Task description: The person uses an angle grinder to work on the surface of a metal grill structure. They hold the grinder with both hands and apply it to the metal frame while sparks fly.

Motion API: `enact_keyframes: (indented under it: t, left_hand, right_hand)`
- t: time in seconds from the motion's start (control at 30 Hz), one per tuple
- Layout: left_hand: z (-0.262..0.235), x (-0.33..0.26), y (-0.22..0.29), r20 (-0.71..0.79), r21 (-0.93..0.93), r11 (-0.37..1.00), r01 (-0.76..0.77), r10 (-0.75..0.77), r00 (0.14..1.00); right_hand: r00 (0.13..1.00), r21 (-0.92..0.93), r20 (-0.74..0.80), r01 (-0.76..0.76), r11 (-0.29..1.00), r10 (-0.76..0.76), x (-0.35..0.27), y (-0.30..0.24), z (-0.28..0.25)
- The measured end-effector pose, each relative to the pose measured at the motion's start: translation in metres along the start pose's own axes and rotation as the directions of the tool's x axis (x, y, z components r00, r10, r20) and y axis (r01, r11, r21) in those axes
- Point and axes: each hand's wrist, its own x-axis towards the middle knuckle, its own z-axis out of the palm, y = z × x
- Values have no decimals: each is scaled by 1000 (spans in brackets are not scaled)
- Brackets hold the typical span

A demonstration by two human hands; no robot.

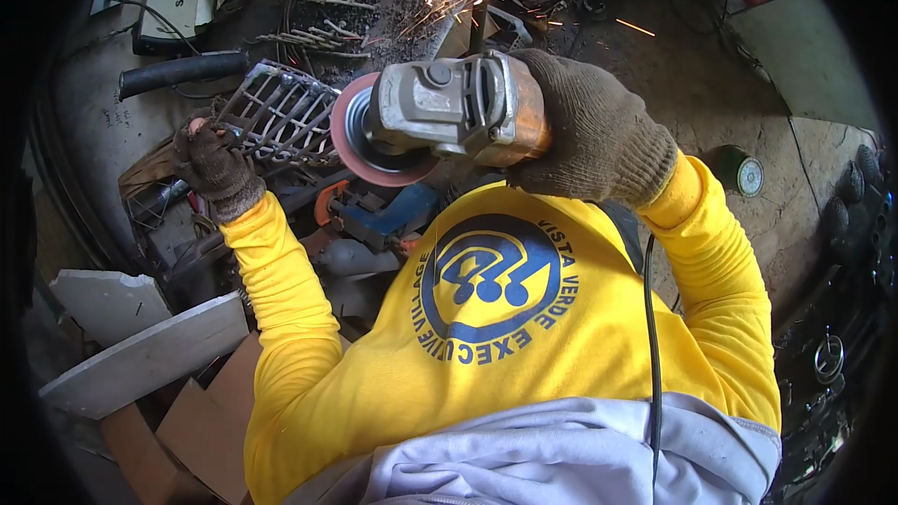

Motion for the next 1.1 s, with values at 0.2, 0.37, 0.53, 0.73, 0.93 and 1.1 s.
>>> enact_keyframes:
  t: [0.2, 0.37, 0.53, 0.73, 0.93, 1.1]
  left_hand:
    - [-1, -3, -7, -70, -29, 998, 48, -50, 996]
    - [-8, -5, -15, -49, 80, 996, 35, -31, 998]
    - [-6, -3, -11, -119, -11, 989, 148, -149, 982]
    - [-8, -7, -15, -40, 249, 962, -114, 128, 991]
    - [-13, -5, -19, 21, 199, 975, -97, 94, 995]
    - [-11, -2, -17, -99, 73, 992, 102, -95, 991]
  right_hand:
    - [999, 38, -27, 41, 998, -40, 14, 1, 5]
    - [999, 23, 5, 33, 999, -34, 8, 2, 2]
    - [996, -51, 46, 82, 995, -80, 13, -9, 1]
    - [997, -79, -53, 56, 995, -61, 9, -4, 6]
    - [995, -128, -62, 70, 989, -79, 8, -9, 7]
    - [993, -67, -71, 92, 994, -96, 19, -12, 6]
